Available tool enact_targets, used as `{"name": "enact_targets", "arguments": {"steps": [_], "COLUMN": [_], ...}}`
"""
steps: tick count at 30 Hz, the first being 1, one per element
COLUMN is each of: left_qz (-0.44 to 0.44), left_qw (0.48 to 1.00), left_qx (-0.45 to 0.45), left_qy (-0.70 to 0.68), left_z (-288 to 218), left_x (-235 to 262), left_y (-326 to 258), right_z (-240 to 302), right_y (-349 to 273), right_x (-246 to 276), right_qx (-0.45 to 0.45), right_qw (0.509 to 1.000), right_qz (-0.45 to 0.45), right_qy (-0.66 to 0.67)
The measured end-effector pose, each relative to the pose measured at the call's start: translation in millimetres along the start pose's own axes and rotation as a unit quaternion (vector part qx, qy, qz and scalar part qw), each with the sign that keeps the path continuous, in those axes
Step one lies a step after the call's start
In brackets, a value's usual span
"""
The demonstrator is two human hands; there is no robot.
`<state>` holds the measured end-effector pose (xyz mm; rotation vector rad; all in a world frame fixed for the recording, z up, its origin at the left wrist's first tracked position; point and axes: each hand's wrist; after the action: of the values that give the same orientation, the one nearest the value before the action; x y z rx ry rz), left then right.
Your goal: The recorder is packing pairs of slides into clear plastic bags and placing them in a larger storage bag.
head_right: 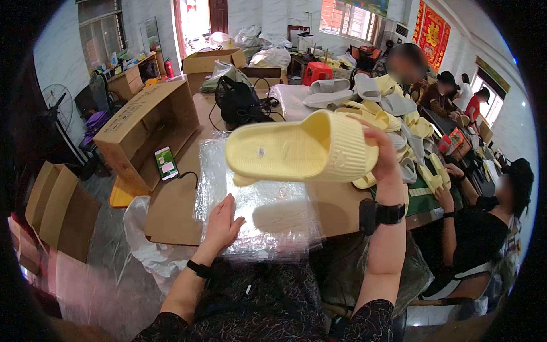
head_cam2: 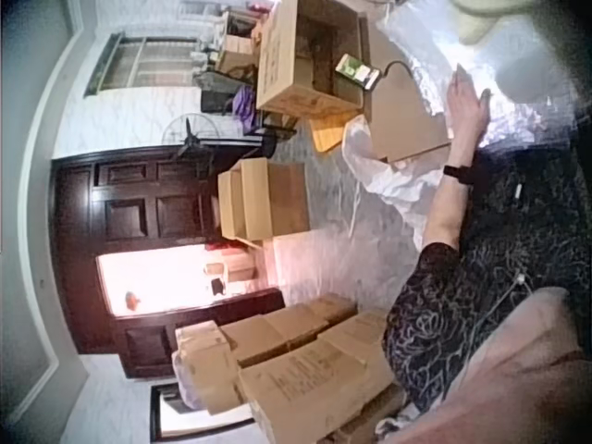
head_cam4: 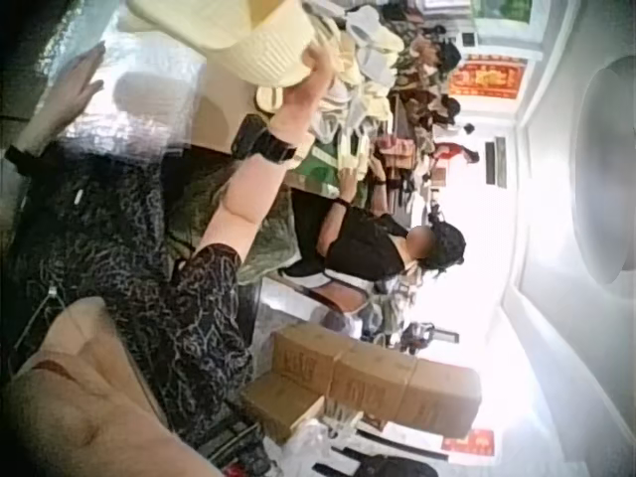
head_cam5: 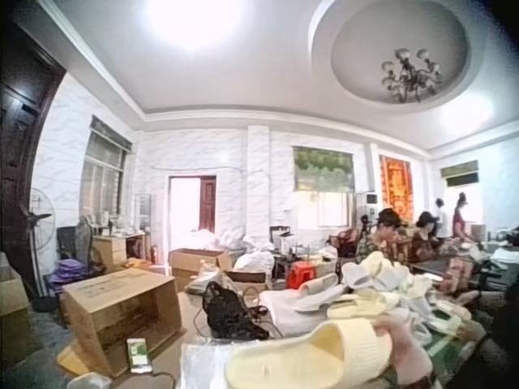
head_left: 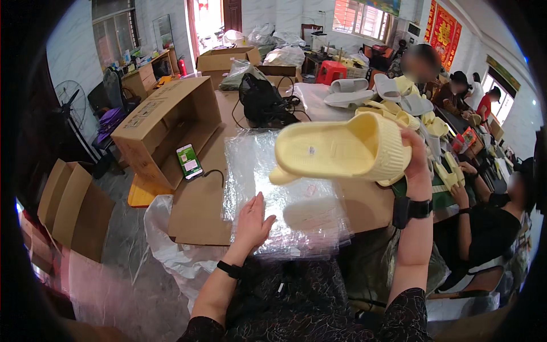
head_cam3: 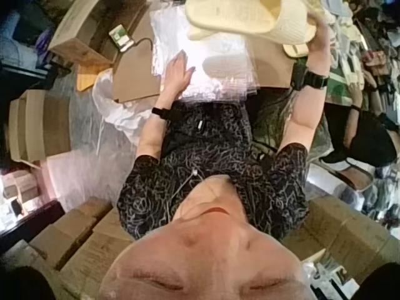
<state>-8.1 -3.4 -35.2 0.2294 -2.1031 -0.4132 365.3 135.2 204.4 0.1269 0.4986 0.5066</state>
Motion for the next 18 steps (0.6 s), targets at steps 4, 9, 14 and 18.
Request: {"name": "enact_targets", "arguments": {"steps": [4, 9, 14, 18], "left_qz": [0.014, 0.001, -0.001, -0.011], "left_qw": [1.0, 1.0, 1.0, 1.0], "left_qx": [0.003, -0.001, 0.01, 0.02], "left_qy": [0.011, 0.002, 0.024, 0.019], "left_z": [7.9, -2.2, -1.5, -0.5], "left_x": [-1.5, -0.9, 1.2, 0.0], "left_y": [-1.9, -1.0, -2.7, -3.0], "right_z": [-54.8, -123.8, -147.5, -171.4], "right_y": [32.0, 52.9, 61.7, 62.4], "right_x": [7.1, 56.6, 53.3, 54.1], "right_qx": [-0.118, -0.22, -0.252, -0.243], "right_qw": [0.967, 0.866, 0.876, 0.825], "right_qz": [-0.001, 0.007, 0.052, 0.098], "right_qy": [-0.225, -0.449, -0.407, -0.5]}}
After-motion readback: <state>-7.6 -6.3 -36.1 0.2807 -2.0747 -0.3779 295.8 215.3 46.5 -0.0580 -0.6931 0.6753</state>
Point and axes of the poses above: each hand's wrist, its own y-axis towards the middle knuckle, its own x-axis out of the back of the hand, z = x × y, and after that the axes turned 4 degrees about y, right-handed
